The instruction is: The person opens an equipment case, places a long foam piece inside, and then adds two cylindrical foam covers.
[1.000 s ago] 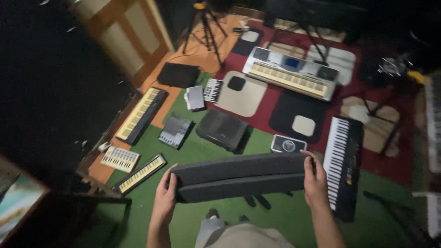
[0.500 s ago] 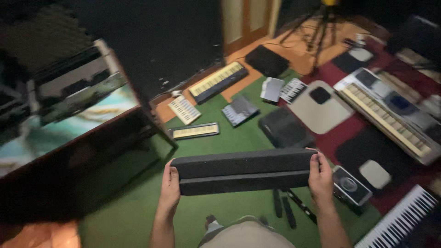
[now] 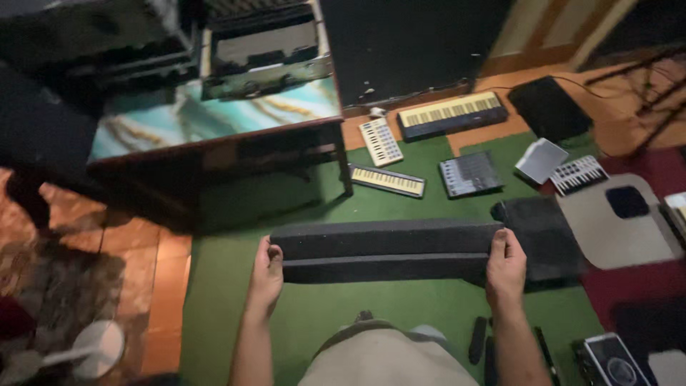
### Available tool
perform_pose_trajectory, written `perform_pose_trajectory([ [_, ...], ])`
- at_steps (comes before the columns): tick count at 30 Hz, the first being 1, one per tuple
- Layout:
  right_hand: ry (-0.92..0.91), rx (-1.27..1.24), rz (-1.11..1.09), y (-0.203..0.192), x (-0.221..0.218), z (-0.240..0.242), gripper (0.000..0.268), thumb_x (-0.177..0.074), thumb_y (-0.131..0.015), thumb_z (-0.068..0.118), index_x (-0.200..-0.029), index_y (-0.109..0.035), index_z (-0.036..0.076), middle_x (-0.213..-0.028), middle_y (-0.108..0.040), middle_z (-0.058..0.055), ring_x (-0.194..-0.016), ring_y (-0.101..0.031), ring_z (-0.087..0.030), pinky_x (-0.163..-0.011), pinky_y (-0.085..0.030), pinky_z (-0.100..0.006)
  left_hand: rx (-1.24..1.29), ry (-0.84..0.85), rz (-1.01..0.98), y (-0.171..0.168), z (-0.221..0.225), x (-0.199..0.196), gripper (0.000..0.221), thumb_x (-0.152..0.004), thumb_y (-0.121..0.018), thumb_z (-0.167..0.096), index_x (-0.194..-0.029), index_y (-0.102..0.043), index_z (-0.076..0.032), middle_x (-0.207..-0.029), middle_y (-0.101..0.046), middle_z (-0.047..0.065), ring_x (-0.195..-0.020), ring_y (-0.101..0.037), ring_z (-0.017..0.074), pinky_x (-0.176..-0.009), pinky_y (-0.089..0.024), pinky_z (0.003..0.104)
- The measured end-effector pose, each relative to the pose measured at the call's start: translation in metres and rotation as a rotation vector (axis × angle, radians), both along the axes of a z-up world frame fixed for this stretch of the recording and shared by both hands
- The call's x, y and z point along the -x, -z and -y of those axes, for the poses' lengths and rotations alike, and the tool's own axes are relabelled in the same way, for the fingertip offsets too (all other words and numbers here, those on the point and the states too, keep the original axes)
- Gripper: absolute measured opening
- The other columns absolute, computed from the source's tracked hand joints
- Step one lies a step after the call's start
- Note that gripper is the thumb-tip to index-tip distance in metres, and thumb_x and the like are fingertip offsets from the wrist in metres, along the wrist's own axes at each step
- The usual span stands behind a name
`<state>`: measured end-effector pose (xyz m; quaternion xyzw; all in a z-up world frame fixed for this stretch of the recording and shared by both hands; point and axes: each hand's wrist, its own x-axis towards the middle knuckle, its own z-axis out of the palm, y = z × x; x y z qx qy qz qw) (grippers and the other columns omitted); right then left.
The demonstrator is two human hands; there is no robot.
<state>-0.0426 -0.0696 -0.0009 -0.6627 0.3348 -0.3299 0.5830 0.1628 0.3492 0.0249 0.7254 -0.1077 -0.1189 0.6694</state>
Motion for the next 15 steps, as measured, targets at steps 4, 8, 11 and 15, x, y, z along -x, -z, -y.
perform_pose_trajectory([
  [4, -0.057, 0.011, -0.03, -0.001, -0.038, -0.009, 0.039, -0.115, -0.054, 0.035, -0.114, -0.063, -0.003, -0.096, -0.056, 0.001, -0.09, -0.048, -0.01, -0.08, -0.043, -0.027, -0.197, -0.175, -0.231, -0.001, -0.029, 0.002, 0.067, -0.098, -0.046, -0.053, -0.147, -0.048, -0.007, -0.122, -0.062, 0.004, -0.117, -0.055, 0.0141, -0.1, -0.042, 0.03],
  [8, -0.147, 0.018, -0.096, -0.011, -0.077, -0.014, 0.039, -0.112, -0.052, 0.034, -0.113, -0.064, -0.003, -0.095, -0.061, 0.002, -0.09, -0.052, -0.008, -0.082, -0.046, -0.026, -0.102, -0.26, -0.138, 0.027, -0.047, -0.006, 0.072, -0.101, -0.048, -0.053, -0.15, -0.043, -0.001, -0.132, -0.065, 0.012, -0.124, -0.057, 0.0204, -0.108, -0.042, 0.032],
  [11, -0.193, 0.088, -0.075, -0.01, -0.107, -0.014, 0.038, -0.11, -0.055, 0.034, -0.112, -0.065, -0.003, -0.095, -0.063, 0.002, -0.091, -0.053, -0.008, -0.083, -0.046, -0.026, -0.241, -0.387, -0.143, 0.045, -0.058, -0.014, 0.071, -0.102, -0.047, -0.053, -0.152, -0.042, -0.002, -0.134, -0.064, 0.014, -0.125, -0.058, 0.0201, -0.109, -0.042, 0.034],
  [15, -0.247, 0.147, -0.076, -0.001, -0.141, -0.003, 0.037, -0.114, -0.054, 0.032, -0.108, -0.064, -0.004, -0.09, -0.058, 0.0, -0.088, -0.05, -0.01, -0.079, -0.045, -0.027, -0.144, -0.508, -0.052, 0.055, -0.051, -0.024, 0.072, -0.106, -0.04, -0.053, -0.153, -0.042, 0.002, -0.152, -0.049, 0.019, -0.142, -0.042, 0.0237, -0.119, -0.031, 0.036],
])
